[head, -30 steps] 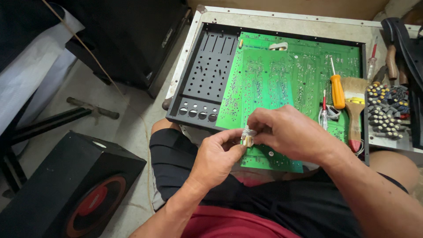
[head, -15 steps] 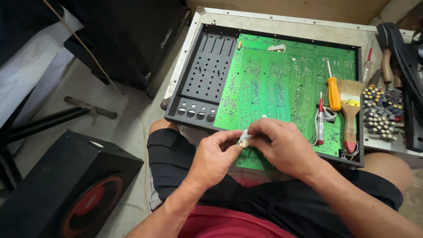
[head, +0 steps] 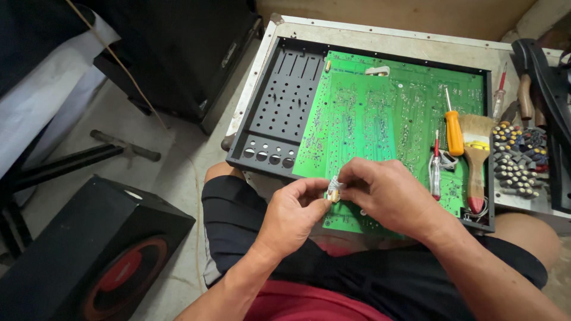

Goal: The person sits on the floor with a large green circuit board on their lap and uses a screwdriver to loosen and tighten screws securing a white ribbon cable connector to the board's edge. They reposition the board, handle the connector and cable, and work on the fastener repeatedly.

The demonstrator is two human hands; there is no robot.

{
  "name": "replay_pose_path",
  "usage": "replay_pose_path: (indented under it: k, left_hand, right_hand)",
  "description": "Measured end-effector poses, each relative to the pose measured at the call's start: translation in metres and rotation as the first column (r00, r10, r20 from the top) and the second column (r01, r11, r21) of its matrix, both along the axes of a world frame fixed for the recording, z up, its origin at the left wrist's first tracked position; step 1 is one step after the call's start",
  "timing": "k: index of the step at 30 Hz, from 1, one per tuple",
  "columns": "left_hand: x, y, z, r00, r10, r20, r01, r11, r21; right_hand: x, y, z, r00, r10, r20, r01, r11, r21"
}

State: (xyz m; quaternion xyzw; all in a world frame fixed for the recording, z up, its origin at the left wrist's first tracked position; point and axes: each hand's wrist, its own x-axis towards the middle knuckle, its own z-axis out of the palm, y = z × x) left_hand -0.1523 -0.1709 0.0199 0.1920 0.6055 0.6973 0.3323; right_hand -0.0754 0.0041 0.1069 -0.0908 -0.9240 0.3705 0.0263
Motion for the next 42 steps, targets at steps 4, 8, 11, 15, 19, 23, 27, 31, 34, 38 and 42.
replay_pose_path:
  k: [4, 8, 11, 15, 19, 23, 27, 31, 34, 38, 42]
  left_hand:
    - [-0.001, 0.000, 0.003, 1.000, -0.010, 0.014, 0.010, 1.000, -0.017]
    - [-0.002, -0.001, 0.006, 0.999, -0.029, 0.012, 0.030, 1.000, -0.003]
    - [-0.001, -0.002, 0.008, 0.999, -0.036, -0.003, 0.036, 0.999, -0.013]
    - [-0.001, -0.003, 0.007, 0.999, -0.036, -0.019, 0.036, 0.999, -0.003]
    - [-0.004, -0.003, 0.002, 0.999, -0.039, 0.008, 0.039, 0.999, 0.027]
    - [-0.004, -0.004, -0.002, 0.998, -0.064, 0.014, 0.063, 0.996, 0.060]
    - [-0.005, -0.005, -0.002, 0.999, -0.048, 0.020, 0.048, 0.999, 0.027]
    - [-0.006, -0.005, -0.002, 0.999, -0.038, 0.039, 0.038, 0.999, 0.017]
    - [-0.005, -0.004, -0.004, 1.000, -0.026, 0.000, 0.026, 1.000, 0.008]
    - [-0.003, -0.003, -0.007, 0.996, -0.005, -0.086, 0.006, 1.000, 0.019]
    - [0.002, -0.004, -0.005, 0.981, 0.021, -0.191, -0.030, 0.998, -0.049]
  right_hand:
    - [-0.001, 0.000, 0.005, 0.999, 0.021, 0.030, -0.023, 0.999, 0.043]
    - [-0.005, 0.002, 0.013, 0.997, 0.066, 0.048, -0.068, 0.997, 0.032]
    - [-0.009, 0.003, 0.020, 0.991, 0.088, 0.105, -0.092, 0.995, 0.026]
    - [-0.014, 0.002, 0.023, 0.983, 0.122, 0.135, -0.129, 0.991, 0.045]
    - [-0.014, 0.001, 0.016, 0.988, 0.139, 0.061, -0.141, 0.989, 0.033]
    - [-0.010, 0.006, 0.006, 0.980, 0.198, -0.008, -0.197, 0.978, 0.072]
    - [-0.005, 0.013, -0.007, 0.968, 0.228, -0.107, -0.217, 0.971, 0.104]
    - [0.002, 0.015, -0.024, 0.939, 0.210, -0.272, -0.186, 0.976, 0.112]
    - [0.006, 0.016, -0.035, 0.939, 0.185, -0.290, -0.160, 0.981, 0.109]
    - [0.014, 0.010, -0.051, 0.941, 0.105, -0.323, -0.071, 0.991, 0.113]
    - [0.022, 0.002, -0.066, 0.926, 0.033, -0.375, -0.009, 0.998, 0.064]
